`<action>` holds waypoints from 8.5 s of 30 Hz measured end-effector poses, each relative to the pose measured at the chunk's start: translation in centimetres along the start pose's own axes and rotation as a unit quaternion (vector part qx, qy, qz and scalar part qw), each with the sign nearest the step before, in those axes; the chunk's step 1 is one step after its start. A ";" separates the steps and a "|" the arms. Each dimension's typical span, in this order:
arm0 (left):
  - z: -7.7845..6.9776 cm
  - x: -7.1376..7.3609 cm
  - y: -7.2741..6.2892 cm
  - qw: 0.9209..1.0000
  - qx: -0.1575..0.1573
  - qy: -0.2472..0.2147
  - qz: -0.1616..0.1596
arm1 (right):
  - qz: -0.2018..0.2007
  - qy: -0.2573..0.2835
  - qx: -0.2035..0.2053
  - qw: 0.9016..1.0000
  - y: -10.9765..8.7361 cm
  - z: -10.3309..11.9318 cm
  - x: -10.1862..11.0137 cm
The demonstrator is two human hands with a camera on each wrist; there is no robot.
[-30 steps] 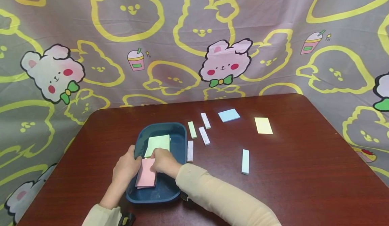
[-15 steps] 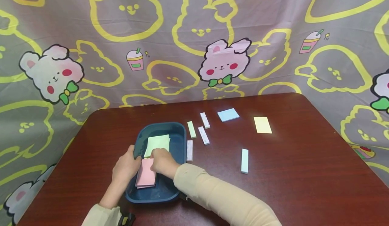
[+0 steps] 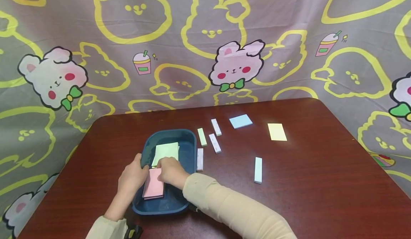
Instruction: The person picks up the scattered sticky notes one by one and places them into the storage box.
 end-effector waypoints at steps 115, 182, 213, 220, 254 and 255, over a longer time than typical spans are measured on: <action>0.1 -0.1 -0.1 0.999 0.031 -0.006 0.018 | -0.244 0.097 -0.086 0.961 -1.1 -10.5 19.6; 0.1 0.0 -0.3 1.000 0.023 -0.003 0.008 | -0.279 -0.008 -0.337 0.899 -6.3 -23.3 24.6; 0.0 -0.1 -0.2 1.000 0.026 -0.001 0.009 | -0.256 0.033 -0.325 0.910 -6.4 -24.1 25.0; 0.1 -0.2 -0.2 1.000 0.025 -0.003 0.008 | -0.275 0.021 -0.285 0.918 -6.3 -24.8 25.4; -0.1 0.0 -0.3 1.000 0.028 -0.002 0.011 | -0.324 0.131 -0.190 0.918 -6.1 -19.2 25.5; -0.1 0.0 -0.3 1.000 0.028 -0.001 0.011 | -0.319 0.134 -0.181 0.921 -5.9 -18.6 25.3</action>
Point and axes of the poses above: each hand's wrist, its own y-axis towards the middle knuckle, its own x-axis out of the back of the hand, z = x × y, the point moved 4 cm from there along y, towards the middle knuckle, and after that the axes turned 9 degrees about y, right-handed, at the moved point
